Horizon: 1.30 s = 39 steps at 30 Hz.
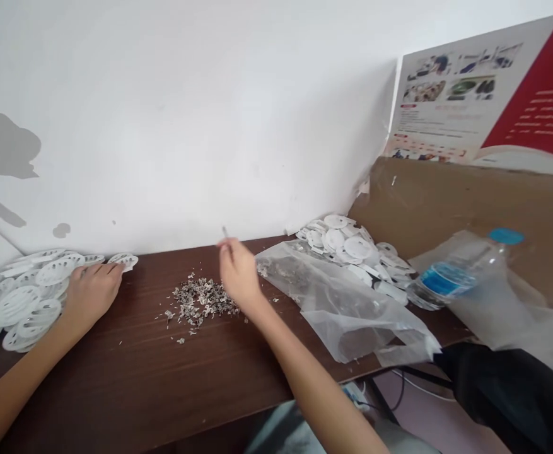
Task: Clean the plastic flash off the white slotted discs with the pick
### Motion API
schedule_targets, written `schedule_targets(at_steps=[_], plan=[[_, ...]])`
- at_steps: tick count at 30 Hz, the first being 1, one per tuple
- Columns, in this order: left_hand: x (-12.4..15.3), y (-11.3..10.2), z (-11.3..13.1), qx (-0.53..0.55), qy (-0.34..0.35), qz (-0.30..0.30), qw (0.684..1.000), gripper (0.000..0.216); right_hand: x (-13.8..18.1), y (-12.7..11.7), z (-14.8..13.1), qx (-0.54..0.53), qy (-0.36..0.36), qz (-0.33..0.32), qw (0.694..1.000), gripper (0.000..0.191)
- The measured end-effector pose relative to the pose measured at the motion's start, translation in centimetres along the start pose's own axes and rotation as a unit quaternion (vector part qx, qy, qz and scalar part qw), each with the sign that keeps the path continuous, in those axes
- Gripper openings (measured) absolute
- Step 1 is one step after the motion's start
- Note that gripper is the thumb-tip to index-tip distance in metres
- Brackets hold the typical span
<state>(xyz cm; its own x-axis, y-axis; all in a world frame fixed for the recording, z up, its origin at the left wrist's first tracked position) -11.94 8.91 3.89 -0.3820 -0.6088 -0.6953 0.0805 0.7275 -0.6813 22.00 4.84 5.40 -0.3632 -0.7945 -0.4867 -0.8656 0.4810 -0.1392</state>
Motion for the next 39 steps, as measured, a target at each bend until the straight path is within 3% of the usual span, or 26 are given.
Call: schedule_targets(at_steps=[2,5,7,9,12,15,20,28,34,37,39], plan=[[0.0,0.1,0.1,-0.001,-0.014,-0.013,1.000,0.041,-3.0,-3.6,0.9,0.165,-0.014,0.100,0.981,0.033],[0.1,0.0,0.4,-0.009,-0.022,-0.022,0.999,0.043,-6.0,-9.0,2.5,0.395,0.000,0.206,0.895,0.038],[0.3,-0.2,0.5,-0.023,-0.016,-0.015,0.999,0.045,-6.8,-11.8,4.2,0.485,0.077,0.221,0.843,0.039],[0.6,-0.3,0.7,-0.035,-0.005,0.004,0.999,0.045,-6.9,-13.5,6.2,0.538,0.165,0.189,0.805,0.044],[1.3,-0.2,1.0,-0.020,0.011,0.040,0.999,0.041,-6.7,-14.7,8.6,0.551,0.216,0.176,0.787,0.053],[1.7,0.2,1.3,0.003,0.032,0.059,0.998,0.037,-6.7,-14.8,10.0,0.550,0.232,0.180,0.782,0.059],[1.7,0.7,1.1,0.012,0.048,0.066,0.997,0.035,-6.9,-14.7,10.5,0.539,0.222,0.189,0.790,0.050],[1.6,0.8,1.0,0.048,0.065,0.063,0.995,0.036,-6.8,-15.0,10.2,0.533,0.174,0.216,0.799,0.043],[1.5,0.4,1.4,0.057,0.052,0.087,0.993,0.037,-6.6,-15.1,8.5,0.533,0.131,0.233,0.803,0.038],[1.4,0.0,1.9,0.085,0.052,0.100,0.990,0.035,-6.6,-13.4,7.1,0.512,0.065,0.225,0.826,0.037],[1.4,-0.3,2.2,0.112,0.063,0.104,0.986,0.034,-6.1,-11.0,6.0,0.475,-0.036,0.201,0.856,0.036]])
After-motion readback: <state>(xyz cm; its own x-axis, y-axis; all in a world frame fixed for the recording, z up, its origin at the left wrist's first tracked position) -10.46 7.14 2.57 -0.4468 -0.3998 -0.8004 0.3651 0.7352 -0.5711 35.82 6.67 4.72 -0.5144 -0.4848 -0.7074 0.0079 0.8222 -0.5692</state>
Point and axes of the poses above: each hand's wrist, its own x-axis away from the middle knuckle, its own y-axis out of the palm, z = x × y, the point moved 3 cm from there along -x, towards the middle knuckle, and after that the axes turned 12 degrees about z, right-handed, at the moved point
